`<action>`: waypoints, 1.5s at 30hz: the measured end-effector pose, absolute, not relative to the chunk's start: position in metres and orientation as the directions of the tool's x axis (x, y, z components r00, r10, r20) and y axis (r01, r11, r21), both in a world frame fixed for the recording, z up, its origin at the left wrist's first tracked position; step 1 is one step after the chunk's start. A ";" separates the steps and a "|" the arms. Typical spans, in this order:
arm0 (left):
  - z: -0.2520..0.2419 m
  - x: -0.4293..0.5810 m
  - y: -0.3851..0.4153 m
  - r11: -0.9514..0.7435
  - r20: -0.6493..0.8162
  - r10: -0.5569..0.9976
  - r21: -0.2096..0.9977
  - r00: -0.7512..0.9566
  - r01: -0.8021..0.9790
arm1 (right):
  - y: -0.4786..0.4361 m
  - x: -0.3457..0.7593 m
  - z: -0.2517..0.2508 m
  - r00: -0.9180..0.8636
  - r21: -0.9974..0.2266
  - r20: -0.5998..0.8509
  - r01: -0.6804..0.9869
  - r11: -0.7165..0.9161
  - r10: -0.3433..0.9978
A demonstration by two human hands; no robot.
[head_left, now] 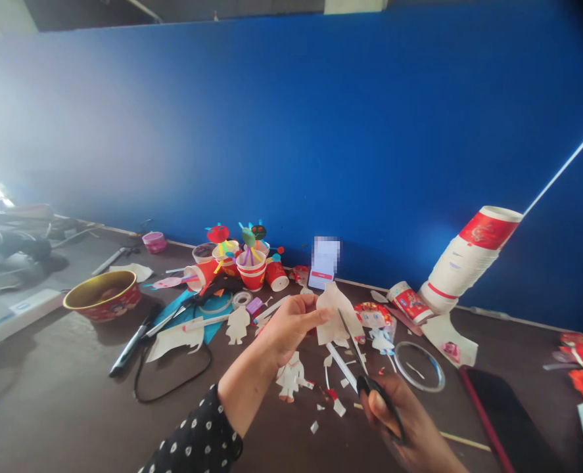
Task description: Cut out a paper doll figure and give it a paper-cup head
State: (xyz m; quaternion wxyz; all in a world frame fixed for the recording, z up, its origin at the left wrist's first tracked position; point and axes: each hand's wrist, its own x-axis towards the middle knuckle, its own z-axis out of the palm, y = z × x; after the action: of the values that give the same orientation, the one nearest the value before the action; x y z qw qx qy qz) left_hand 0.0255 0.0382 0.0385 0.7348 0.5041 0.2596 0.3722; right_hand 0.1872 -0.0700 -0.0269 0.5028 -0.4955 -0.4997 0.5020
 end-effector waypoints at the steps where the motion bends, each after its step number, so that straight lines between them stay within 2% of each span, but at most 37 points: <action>1: 0.039 0.025 0.039 0.223 -0.027 0.822 0.934 0.568 -0.279 | -0.070 0.187 -0.028 0.000 -1.000 -0.008 -0.018 -0.008 1.000; 7: 0.039 0.027 0.037 0.256 -0.076 0.842 0.928 0.535 -0.271 | -0.070 0.188 -0.033 -0.011 -0.992 -0.100 -0.076 -0.100 0.995; 12: 0.039 0.028 0.035 0.290 -0.093 0.823 0.917 0.560 -0.274 | -0.069 0.188 -0.030 -0.080 -0.990 -0.086 -0.109 -0.095 0.993; 18: 0.040 0.031 0.032 0.313 -0.109 0.820 0.907 0.562 -0.282 | -0.071 0.186 -0.027 -0.028 -0.984 -0.112 -0.134 -0.115 0.993; 26: 0.043 0.034 0.028 0.341 -0.099 0.818 0.876 0.566 -0.341 | -0.071 0.183 -0.024 0.043 -0.991 -0.073 -0.118 -0.067 0.996; 34: 0.033 0.037 0.026 0.332 -0.112 0.823 0.891 0.557 -0.311 | -0.070 0.185 -0.034 0.132 -0.985 -0.056 -0.168 -0.034 0.990; 45: 0.038 0.043 0.018 0.432 -0.187 0.788 0.847 0.587 -0.310 | -0.069 0.183 -0.024 0.065 -0.976 -0.013 -0.216 0.002 0.998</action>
State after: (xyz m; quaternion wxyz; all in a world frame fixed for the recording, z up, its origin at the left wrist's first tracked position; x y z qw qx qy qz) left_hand 0.0429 0.0179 0.0379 0.7932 0.4054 0.2945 0.3460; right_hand 0.1827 -0.0689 -0.0241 0.5662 -0.4603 -0.4245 0.5360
